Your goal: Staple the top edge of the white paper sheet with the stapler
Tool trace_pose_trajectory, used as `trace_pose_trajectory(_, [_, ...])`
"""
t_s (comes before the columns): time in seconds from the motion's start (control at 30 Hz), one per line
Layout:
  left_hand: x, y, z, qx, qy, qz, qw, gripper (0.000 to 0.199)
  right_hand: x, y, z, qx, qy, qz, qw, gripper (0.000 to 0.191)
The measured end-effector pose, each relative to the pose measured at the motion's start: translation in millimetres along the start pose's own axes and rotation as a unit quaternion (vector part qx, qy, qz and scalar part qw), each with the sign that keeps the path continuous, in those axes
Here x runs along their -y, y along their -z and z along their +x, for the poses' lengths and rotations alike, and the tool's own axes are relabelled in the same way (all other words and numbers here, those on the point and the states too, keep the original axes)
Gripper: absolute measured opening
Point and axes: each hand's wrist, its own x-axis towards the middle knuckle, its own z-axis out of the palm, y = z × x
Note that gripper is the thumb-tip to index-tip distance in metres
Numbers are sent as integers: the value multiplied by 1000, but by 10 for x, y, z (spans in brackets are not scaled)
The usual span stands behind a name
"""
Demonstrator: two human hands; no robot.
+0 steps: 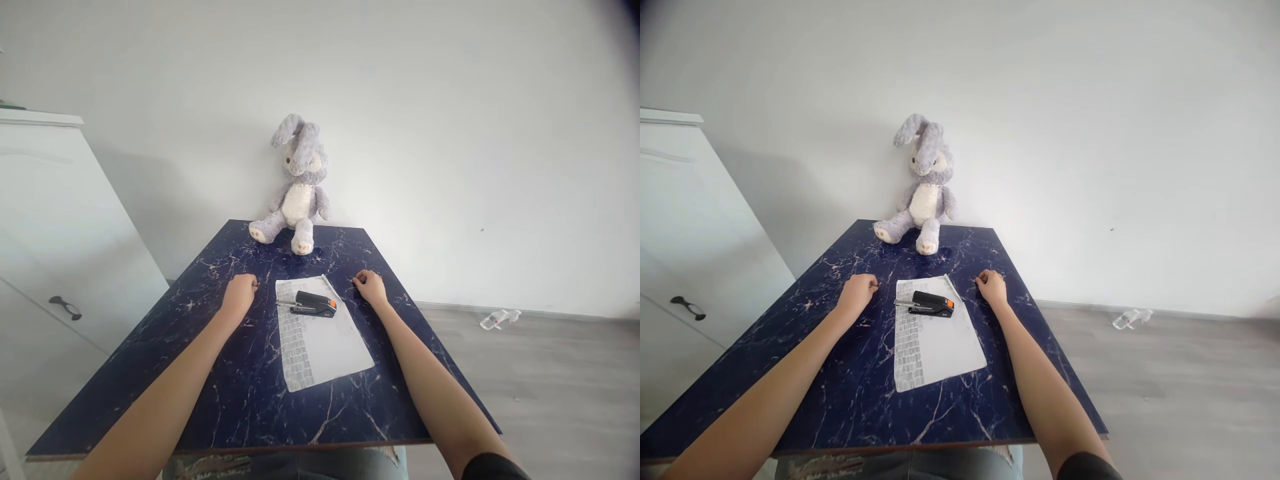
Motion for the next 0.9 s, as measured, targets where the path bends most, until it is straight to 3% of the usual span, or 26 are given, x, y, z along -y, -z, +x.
trace_pose_trajectory(0.13, [-44,-9,-29,-20,-14,-3,1000,20,-13,0,13,3,5,0,1000,9])
trace_pose_trajectory(0.23, [-102,-30,-33,-72,-58,-48,995,29,-20,0,15,3,5,1,1000,9])
trace_pose_trajectory(0.5, [-341,-63,-109,-152,-180,-235,943,24,-32,-5,15,9,4,6,1000,9])
trace_pose_trajectory(0.77, [-302,-102,-92,-61,-151,-355,921,18,-44,-13,27,12,3,4,1000,9])
trace_pose_trajectory(0.9, [-299,-115,-96,26,-154,-304,940,6,-37,-5,25,14,2,5,1000,8])
